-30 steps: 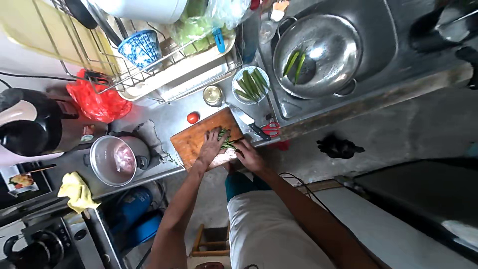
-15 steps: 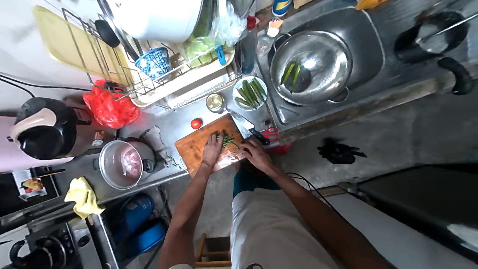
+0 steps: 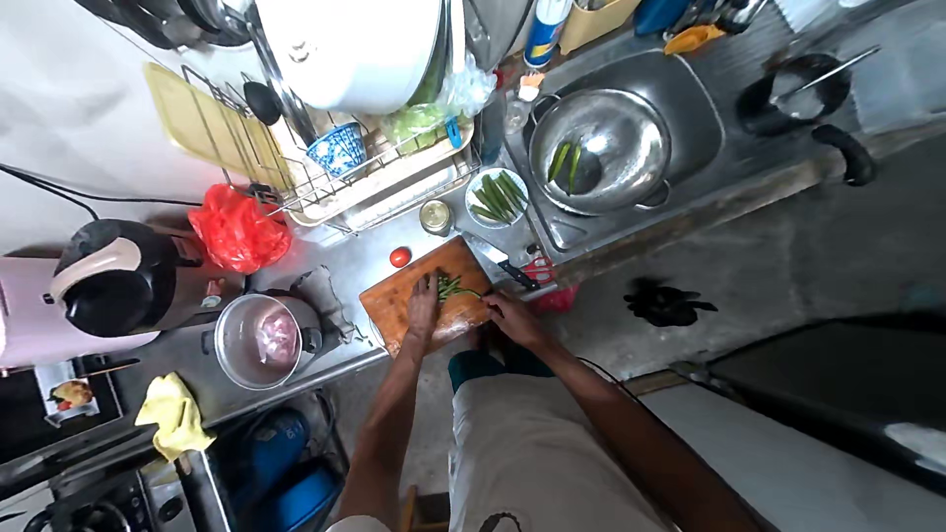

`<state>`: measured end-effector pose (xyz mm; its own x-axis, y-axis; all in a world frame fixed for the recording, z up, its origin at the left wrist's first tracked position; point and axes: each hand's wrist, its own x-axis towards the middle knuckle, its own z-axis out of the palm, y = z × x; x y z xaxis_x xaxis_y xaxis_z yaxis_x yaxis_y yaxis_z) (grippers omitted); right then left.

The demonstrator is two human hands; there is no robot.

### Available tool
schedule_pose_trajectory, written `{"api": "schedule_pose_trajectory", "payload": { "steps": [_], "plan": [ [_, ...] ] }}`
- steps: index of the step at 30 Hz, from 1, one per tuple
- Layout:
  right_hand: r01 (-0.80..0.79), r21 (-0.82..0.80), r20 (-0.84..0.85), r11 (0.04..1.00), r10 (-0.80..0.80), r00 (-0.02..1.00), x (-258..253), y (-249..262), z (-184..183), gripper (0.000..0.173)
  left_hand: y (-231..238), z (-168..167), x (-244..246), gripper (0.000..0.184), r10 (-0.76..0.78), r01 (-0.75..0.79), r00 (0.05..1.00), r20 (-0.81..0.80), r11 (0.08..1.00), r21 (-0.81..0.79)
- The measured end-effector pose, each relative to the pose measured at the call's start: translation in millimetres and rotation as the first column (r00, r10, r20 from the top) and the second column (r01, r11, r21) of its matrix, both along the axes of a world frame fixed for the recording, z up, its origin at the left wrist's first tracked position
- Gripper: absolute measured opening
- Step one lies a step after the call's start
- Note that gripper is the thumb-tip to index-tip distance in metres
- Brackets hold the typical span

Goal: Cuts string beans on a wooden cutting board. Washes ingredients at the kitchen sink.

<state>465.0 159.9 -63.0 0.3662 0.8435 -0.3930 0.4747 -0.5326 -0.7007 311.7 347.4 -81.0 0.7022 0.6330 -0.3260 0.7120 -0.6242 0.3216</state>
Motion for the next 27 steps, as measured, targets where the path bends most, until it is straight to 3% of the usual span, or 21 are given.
{"api": "schedule_pose_trajectory", "payload": {
  "steps": [5, 10, 14, 19, 24, 27],
  "plan": [
    [-0.065, -0.076, 0.178, 0.995, 0.078, 0.981, -17.6, 41.5, -1.7, 0.037, -2.7, 8.7, -8.3, 0.072, 0.049, -0.048, 0.999, 0.017, 0.999, -0.010],
    [-0.088, -0.059, 0.329, 0.994, 0.103, 0.939, -32.4, 72.1, -15.2, 0.022, 0.2, 17.1, -2.8, 0.074, 0.101, -0.105, 0.993, -0.056, 0.992, -0.076],
    [0.085, -0.130, 0.155, 0.988, -0.064, 0.986, -26.5, 78.1, -9.2, 0.026, 9.3, 13.8, -6.0, 0.076, 0.229, -0.230, 0.973, -0.027, 0.964, -0.134],
    [0.249, -0.118, -0.164, 0.961, -0.266, 0.950, -17.7, 75.7, -11.7, 0.030, 30.2, 10.5, -28.4, 0.068, 0.537, -0.416, 0.823, 0.188, 0.794, -0.443],
    [0.151, 0.010, -0.030, 0.989, -0.150, 0.988, -25.1, 88.8, -17.9, 0.030, 31.3, -4.9, -46.9, 0.056, 0.700, -0.414, 0.656, 0.283, 0.647, -0.640],
    [0.044, 0.081, 0.021, 0.996, -0.046, 0.999, -27.5, 102.7, -6.2, 0.026, 28.1, -5.9, -53.1, 0.053, 0.718, -0.392, 0.628, 0.301, 0.626, -0.674]
  ]
}}
